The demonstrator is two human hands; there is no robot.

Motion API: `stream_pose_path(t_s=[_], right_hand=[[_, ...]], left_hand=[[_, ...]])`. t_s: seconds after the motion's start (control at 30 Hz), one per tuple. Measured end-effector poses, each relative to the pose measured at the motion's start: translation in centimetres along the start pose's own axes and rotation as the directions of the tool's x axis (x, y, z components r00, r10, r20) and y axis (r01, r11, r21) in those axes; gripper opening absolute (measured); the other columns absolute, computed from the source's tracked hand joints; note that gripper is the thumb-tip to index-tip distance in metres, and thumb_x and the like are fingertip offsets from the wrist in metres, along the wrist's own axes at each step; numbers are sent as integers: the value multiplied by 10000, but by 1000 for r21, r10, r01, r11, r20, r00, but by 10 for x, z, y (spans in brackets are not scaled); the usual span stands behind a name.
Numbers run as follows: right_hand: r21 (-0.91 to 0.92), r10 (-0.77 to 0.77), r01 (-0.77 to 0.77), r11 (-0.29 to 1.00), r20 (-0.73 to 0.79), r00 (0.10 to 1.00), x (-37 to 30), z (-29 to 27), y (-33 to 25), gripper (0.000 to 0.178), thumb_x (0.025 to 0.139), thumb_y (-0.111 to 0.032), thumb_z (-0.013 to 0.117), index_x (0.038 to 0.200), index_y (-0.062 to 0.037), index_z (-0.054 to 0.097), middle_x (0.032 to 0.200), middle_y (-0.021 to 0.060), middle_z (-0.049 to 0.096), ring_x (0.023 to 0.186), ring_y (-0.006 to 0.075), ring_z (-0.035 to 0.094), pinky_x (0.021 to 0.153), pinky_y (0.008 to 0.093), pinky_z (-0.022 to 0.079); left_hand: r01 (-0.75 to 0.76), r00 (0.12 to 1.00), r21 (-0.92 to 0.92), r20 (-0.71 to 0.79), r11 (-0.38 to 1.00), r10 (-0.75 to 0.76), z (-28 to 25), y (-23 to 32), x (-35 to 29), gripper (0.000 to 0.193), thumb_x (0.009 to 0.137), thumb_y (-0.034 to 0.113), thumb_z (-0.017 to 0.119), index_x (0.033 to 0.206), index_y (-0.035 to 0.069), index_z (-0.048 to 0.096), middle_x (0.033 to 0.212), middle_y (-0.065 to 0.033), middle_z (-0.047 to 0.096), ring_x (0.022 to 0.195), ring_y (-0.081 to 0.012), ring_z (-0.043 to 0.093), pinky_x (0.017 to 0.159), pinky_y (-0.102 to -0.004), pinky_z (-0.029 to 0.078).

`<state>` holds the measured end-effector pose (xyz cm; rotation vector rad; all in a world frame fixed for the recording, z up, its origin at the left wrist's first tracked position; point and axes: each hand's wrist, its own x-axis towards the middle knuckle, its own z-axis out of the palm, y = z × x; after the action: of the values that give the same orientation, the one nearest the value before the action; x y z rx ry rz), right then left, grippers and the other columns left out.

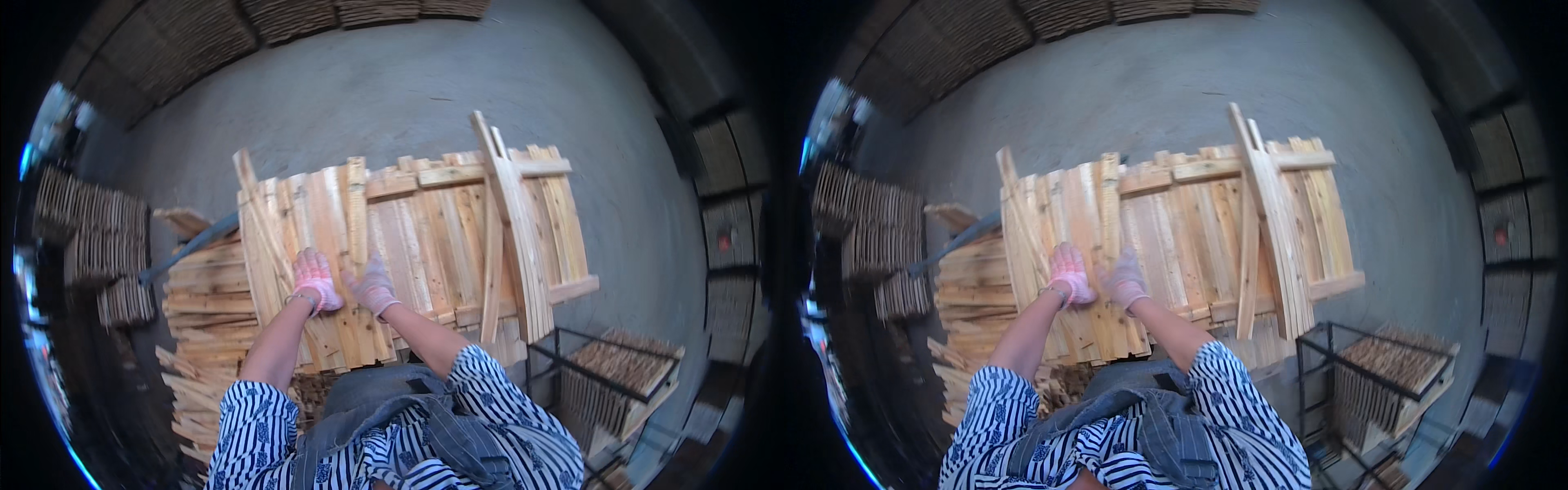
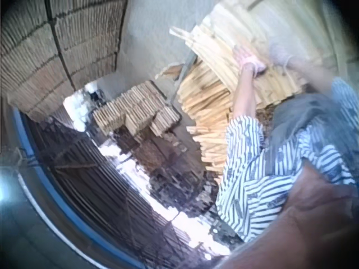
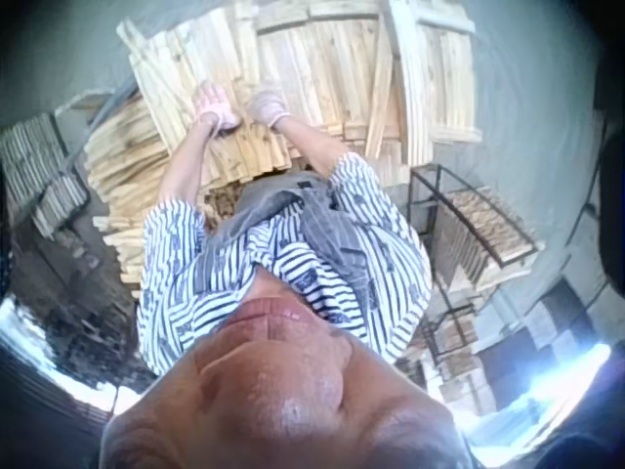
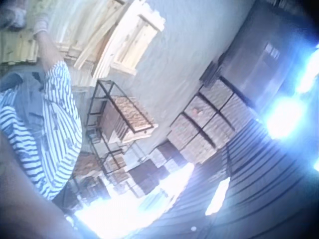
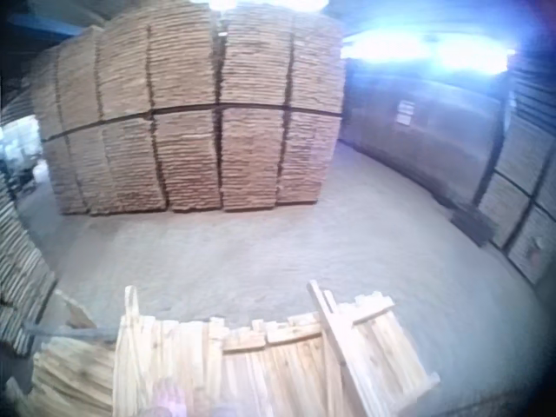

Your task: The person stacks wooden planks in a warehouse environment. They pick up planks from a large pile on the floor and arrange them into neat, organized stacks on a metal rack. The person uses both hands to lift and place the wood, occasionally adjusting the alignment of the planks to ensure a stable stack.

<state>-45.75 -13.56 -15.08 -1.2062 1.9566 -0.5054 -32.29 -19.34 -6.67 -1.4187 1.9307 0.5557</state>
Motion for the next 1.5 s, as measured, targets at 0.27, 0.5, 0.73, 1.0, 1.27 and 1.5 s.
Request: stream_pose_path(t_s=[0.27, 0.5, 0.73, 1.0, 1.27, 1.5], right_hand=[[121, 83, -94, 988, 92, 992, -1, -101, 30, 872, 899, -417, 614, 1538, 8, 201, 1385, 309, 506, 1269, 404, 529, 1086, 433, 403], [375, 110, -175, 910, 188, 976, 6, -55, 35, 592, 944, -414, 557, 1363, 3, 526, 1238, 318, 600, 1161, 418, 588, 1006, 467, 449], [-444, -150, -125, 887, -534, 832, -14, -240, 91, 993, 791, -560, 723, 1483, 41, 340, 1509, 244, 393, 1402, 378, 377, 1178, 414, 288], [42, 251, -248, 968, -107, 962, -41, -346, 180, 977, 789, -383, 802, 1514, 27, 293, 1380, 191, 518, 1253, 277, 530, 1050, 371, 436], [236, 267, -239, 942, -96, 959, -38, -350, 229, 805, 939, -421, 637, 1549, -50, 266, 1389, 208, 552, 1286, 294, 549, 1040, 370, 449], [-289, -85, -28, 957, -371, 925, -47, -323, 213, 945, 878, -311, 684, 1583, -41, 115, 1531, 268, 371, 1400, 368, 413, 1140, 366, 352]], left_hand=[[47, 998, 67, 49, 997, -50, -7, 3, -7, 1238, 744, 537, 673, 1541, -73, -51, 1607, -316, -127, 1484, -483, -150, 1205, -533, -75], [66, 993, 113, 86, 991, -76, -4, 14, -6, 1279, 730, 527, 693, 1528, -81, -101, 1595, -325, -165, 1472, -486, -195, 1199, -528, -99], [83, 996, 69, 35, 994, -85, 2, 7, -5, 1269, 719, 512, 691, 1529, -91, -76, 1597, -328, -148, 1476, -487, -180, 1204, -526, -84], [79, 997, 77, 21, 994, -81, -3, 9, -12, 1267, 716, 522, 684, 1531, -91, -68, 1607, -311, -141, 1485, -471, -170, 1204, -524, -90], [106, 994, 94, 25, 990, -108, -6, 19, -11, 1236, 734, 516, 672, 1538, -75, -58, 1613, -301, -124, 1493, -459, -150, 1207, -512, -84], [83, 996, 119, 5, 989, -85, 9, 7, 1, 1245, 730, 562, 670, 1547, -66, -28, 1618, -305, -83, 1505, -446, -114, 1219, -505, -55]])
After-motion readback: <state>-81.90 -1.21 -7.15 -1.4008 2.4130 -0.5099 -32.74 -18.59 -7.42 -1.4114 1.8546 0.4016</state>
